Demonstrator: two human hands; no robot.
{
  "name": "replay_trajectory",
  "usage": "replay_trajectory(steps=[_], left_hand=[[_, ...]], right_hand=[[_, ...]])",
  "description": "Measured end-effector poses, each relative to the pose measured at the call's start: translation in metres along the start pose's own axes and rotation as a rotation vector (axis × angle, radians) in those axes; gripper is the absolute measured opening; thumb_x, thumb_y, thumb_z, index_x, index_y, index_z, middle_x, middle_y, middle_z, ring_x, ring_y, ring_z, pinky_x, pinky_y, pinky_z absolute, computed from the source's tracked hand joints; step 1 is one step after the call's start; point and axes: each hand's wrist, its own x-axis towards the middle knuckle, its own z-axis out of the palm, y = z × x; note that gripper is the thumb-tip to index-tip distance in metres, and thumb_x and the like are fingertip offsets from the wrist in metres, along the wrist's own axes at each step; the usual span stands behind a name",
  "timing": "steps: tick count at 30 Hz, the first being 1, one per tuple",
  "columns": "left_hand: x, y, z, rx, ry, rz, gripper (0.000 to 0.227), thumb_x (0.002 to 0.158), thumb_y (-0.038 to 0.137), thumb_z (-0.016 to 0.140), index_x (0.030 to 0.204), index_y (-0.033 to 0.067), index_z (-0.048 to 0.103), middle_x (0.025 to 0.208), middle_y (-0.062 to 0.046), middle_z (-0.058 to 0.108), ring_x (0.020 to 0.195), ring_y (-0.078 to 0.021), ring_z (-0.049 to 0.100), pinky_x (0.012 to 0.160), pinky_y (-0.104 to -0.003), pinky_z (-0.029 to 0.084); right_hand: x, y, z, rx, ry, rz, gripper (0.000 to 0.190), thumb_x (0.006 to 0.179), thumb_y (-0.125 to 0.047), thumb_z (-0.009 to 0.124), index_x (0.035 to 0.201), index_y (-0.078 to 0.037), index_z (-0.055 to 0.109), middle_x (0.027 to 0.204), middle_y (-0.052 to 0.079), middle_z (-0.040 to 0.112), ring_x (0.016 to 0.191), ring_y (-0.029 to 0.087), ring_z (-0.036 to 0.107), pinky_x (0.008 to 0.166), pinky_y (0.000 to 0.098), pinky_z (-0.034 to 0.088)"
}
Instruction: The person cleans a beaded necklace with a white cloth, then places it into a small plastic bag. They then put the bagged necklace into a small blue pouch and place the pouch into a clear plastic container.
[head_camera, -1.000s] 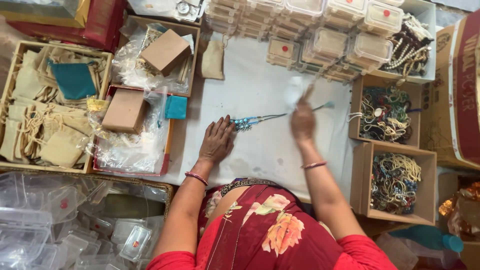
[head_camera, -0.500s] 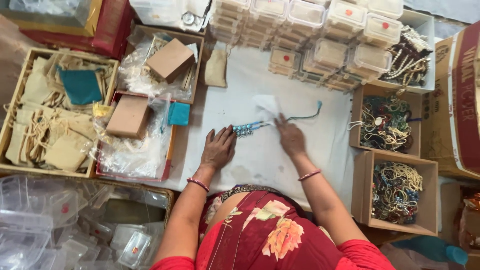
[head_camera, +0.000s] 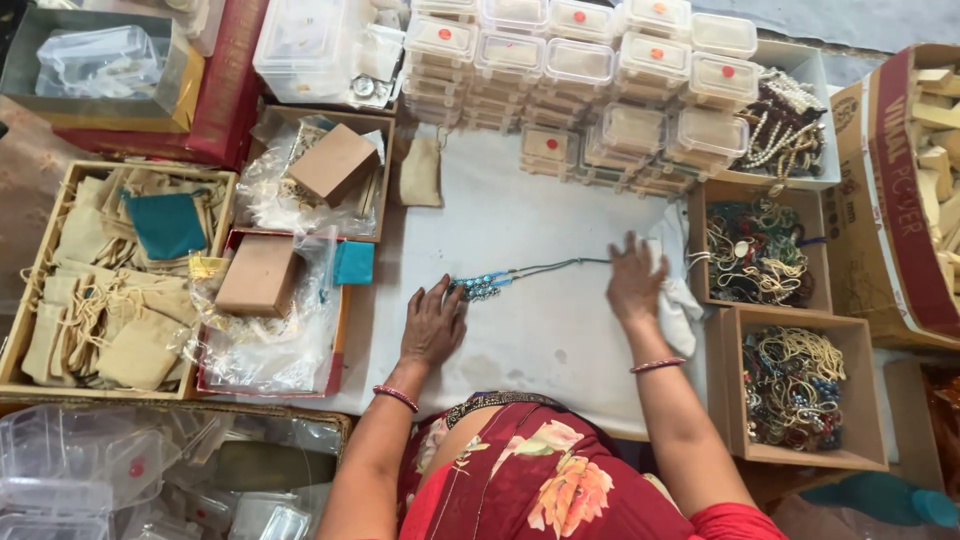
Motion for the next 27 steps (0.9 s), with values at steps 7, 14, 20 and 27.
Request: replay_trajectory(steps=[7, 14, 20, 27], left_hand=[[0.032, 0.03, 0.009, -0.031, -0.048, -0.121, 0.043, 0.098, 0.028, 0.065, 0.136, 0.01, 0.058, 0.147, -0.016, 0.051, 0.131, -0.0299, 0.054, 0.114, -0.051, 0.037], [0.105, 0.098, -0.015, -0.564, -0.2, -0.226, 0.027, 0.096, 0.02, 0.065, 0.118, 0.0054, 0.069, 0.116, -0.015, 0.069, 0.103, -0.0316, 0.068, 0.087, -0.041, 0.054], [0.133, 0.13, -0.02, -1.015, -0.076, -0.133, 0.013, 0.1, 0.013, 0.06, 0.108, 0.0048, 0.067, 0.107, -0.01, 0.072, 0.094, -0.0253, 0.071, 0.082, -0.038, 0.057], [0.132, 0.151, -0.054, -0.985, -0.031, -0.104, 0.034, 0.091, 0.015, 0.064, 0.123, 0.0035, 0.059, 0.115, -0.011, 0.061, 0.083, -0.0241, 0.068, 0.073, -0.035, 0.057]], right_hand=[[0.007, -0.055, -0.031, 0.253, -0.264, -0.041, 0.028, 0.098, -0.005, 0.052, 0.114, -0.02, 0.07, 0.119, 0.003, 0.07, 0.126, 0.024, 0.06, 0.119, 0.0647, 0.024], [-0.002, -0.101, -0.118, 1.305, 0.126, -0.33, 0.03, 0.091, -0.011, 0.074, 0.118, -0.008, 0.062, 0.114, 0.007, 0.063, 0.112, 0.022, 0.06, 0.102, 0.0354, 0.048], [-0.016, -0.094, -0.107, 2.214, -0.242, -0.058, 0.061, 0.108, -0.049, 0.048, 0.155, -0.011, 0.04, 0.144, 0.009, 0.053, 0.134, 0.019, 0.05, 0.115, 0.0358, 0.039], [-0.016, -0.092, -0.11, 1.679, -0.082, 0.06, 0.079, 0.107, -0.059, 0.036, 0.167, -0.011, 0.017, 0.163, 0.013, 0.033, 0.15, 0.027, 0.033, 0.124, 0.0408, 0.026]])
